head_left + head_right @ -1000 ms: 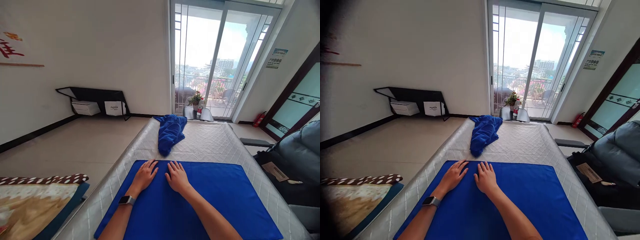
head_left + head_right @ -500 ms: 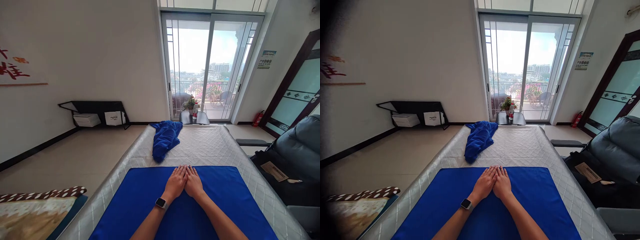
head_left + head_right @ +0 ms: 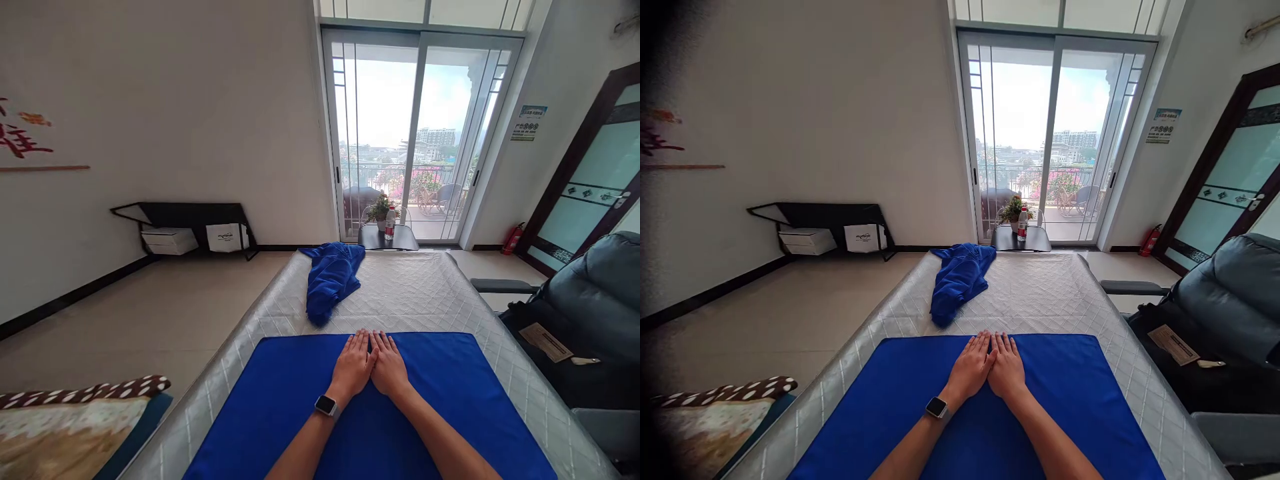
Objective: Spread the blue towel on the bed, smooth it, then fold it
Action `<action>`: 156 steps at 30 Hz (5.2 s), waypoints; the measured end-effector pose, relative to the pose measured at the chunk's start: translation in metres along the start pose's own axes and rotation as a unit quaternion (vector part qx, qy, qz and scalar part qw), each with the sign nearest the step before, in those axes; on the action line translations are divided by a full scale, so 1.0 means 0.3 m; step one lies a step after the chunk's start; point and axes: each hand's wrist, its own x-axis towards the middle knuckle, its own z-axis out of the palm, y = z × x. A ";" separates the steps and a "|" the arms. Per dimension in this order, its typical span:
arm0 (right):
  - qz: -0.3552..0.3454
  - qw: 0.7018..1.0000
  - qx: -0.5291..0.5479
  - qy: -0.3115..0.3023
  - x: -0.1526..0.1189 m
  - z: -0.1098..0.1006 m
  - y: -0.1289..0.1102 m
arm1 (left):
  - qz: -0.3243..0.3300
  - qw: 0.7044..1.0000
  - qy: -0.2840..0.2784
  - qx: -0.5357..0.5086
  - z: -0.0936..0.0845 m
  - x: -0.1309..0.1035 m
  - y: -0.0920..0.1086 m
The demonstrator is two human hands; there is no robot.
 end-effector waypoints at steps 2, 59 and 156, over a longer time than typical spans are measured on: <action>0.007 1.000 0.001 0.001 -0.001 0.001 -0.001 | -0.002 1.000 0.001 0.001 0.004 0.000 -0.004; 0.249 0.958 -0.125 0.060 -0.297 -0.197 0.590 | -0.198 0.970 -0.065 0.123 -0.361 -0.264 -0.611; -0.074 0.992 -0.046 0.090 -0.466 0.112 -0.102 | 0.130 0.989 -0.039 0.061 -0.258 -0.426 0.140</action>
